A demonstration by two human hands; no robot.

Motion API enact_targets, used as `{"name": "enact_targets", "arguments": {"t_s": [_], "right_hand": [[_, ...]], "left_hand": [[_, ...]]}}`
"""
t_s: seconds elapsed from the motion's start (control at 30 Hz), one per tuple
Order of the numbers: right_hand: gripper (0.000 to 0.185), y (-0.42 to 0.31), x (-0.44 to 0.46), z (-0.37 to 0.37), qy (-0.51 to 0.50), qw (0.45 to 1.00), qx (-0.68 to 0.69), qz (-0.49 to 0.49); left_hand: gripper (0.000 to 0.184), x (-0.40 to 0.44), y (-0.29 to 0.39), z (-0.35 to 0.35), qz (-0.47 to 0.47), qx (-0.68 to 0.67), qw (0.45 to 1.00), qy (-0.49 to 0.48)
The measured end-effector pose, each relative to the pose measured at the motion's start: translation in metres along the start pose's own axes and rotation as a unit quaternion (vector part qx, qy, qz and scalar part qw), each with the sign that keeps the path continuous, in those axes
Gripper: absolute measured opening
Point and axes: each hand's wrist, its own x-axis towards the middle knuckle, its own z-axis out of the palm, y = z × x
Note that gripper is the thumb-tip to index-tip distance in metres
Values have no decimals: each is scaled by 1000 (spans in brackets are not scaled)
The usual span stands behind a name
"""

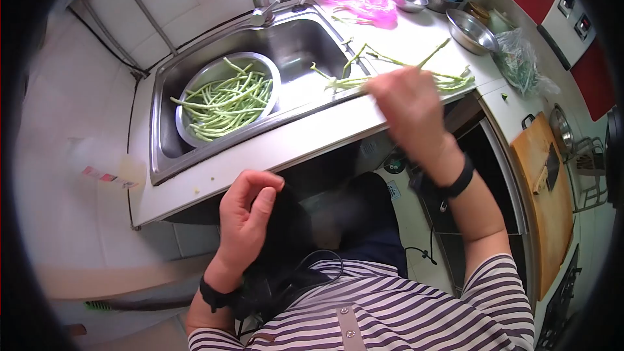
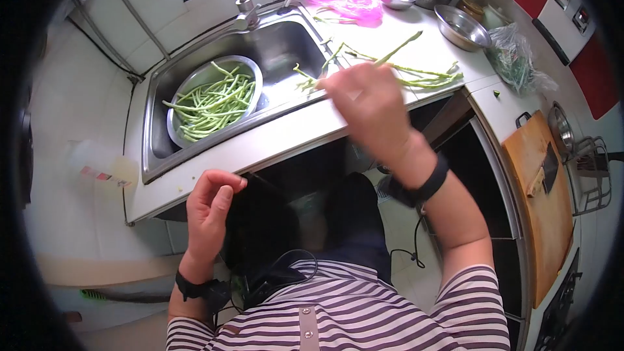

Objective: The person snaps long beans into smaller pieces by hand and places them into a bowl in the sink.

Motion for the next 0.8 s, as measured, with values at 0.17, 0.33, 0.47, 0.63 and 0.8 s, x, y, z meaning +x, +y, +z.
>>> {"name": "enact_targets", "arguments": {"t_s": [0.17, 0.33, 0.47, 0.63, 0.8], "right_hand": [[15, -116, -36, 12, -76, 982, 138, -102], [19, -171, -60, 23, -66, 955, 258, -130], [19, -194, -76, 25, -133, 936, 291, -147], [17, -169, -61, -12, -2, 938, 321, -129], [39, -128, -38, -11, -76, 990, 121, 12]], "left_hand": [[40, 9, 5, 14, 141, 208, 967, -31], [40, 8, -17, 33, -31, -14, 991, -126], [30, 3, -24, 37, -55, -36, 989, -134], [23, -11, -33, 26, -81, -4, 987, -135], [18, -21, -31, 31, 55, 284, 949, -125]]}}
